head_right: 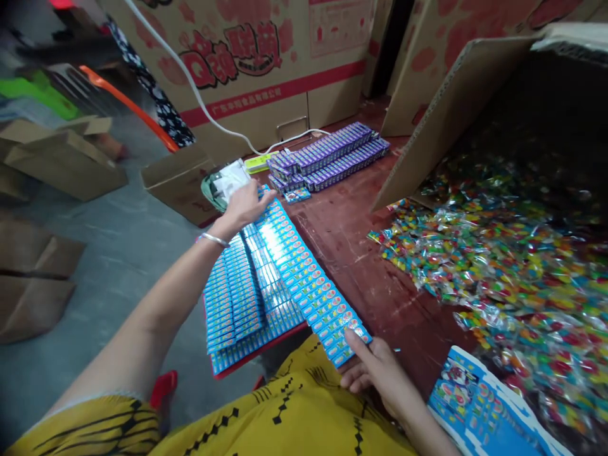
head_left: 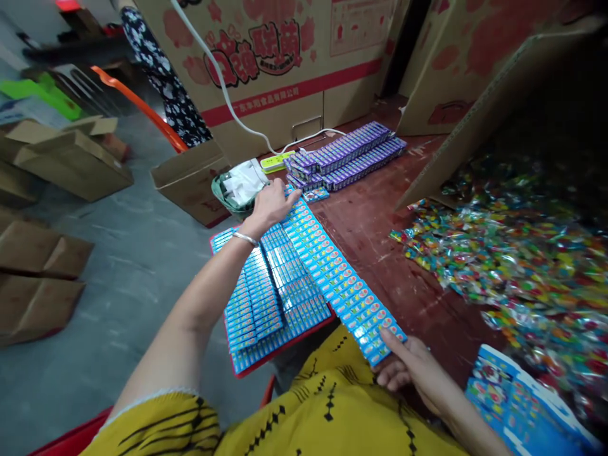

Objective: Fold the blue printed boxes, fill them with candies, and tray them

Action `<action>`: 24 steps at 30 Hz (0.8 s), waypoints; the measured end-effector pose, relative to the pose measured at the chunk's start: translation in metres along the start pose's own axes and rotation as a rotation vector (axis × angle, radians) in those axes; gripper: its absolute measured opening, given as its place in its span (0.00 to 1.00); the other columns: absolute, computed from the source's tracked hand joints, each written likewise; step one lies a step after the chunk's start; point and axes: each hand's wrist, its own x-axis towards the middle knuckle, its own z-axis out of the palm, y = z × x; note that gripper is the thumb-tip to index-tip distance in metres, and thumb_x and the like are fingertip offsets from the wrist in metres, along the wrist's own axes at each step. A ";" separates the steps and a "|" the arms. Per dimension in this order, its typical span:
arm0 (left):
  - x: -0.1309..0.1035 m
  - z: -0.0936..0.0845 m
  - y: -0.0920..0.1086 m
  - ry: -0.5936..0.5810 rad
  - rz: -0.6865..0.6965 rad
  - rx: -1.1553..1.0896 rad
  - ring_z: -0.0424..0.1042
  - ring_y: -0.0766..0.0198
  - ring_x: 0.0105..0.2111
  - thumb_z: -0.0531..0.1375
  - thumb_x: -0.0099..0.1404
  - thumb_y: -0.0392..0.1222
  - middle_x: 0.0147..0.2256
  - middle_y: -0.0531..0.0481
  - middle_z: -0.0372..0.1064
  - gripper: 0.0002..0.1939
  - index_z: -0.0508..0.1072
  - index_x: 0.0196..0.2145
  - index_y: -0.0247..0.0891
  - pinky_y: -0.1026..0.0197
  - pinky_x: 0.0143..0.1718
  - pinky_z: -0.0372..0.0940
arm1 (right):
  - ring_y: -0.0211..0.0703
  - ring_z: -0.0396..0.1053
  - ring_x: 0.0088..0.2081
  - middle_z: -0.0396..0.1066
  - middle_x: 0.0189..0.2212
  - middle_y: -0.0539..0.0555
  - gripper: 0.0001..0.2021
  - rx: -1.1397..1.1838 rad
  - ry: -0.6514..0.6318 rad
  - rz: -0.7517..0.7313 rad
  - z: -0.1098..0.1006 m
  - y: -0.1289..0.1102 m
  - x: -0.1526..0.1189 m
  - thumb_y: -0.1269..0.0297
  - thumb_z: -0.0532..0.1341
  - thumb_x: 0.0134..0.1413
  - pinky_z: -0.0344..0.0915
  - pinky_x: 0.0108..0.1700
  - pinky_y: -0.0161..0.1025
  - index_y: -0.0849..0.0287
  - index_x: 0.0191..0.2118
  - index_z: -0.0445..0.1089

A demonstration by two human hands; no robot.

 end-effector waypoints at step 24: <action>0.027 0.076 -0.159 -0.139 -0.059 -0.032 0.72 0.49 0.48 0.47 0.67 0.62 0.46 0.37 0.72 0.29 0.65 0.49 0.34 0.55 0.46 0.64 | 0.40 0.75 0.21 0.77 0.25 0.63 0.28 0.028 -0.051 0.032 0.145 0.021 0.104 0.39 0.60 0.53 0.70 0.19 0.28 0.67 0.33 0.70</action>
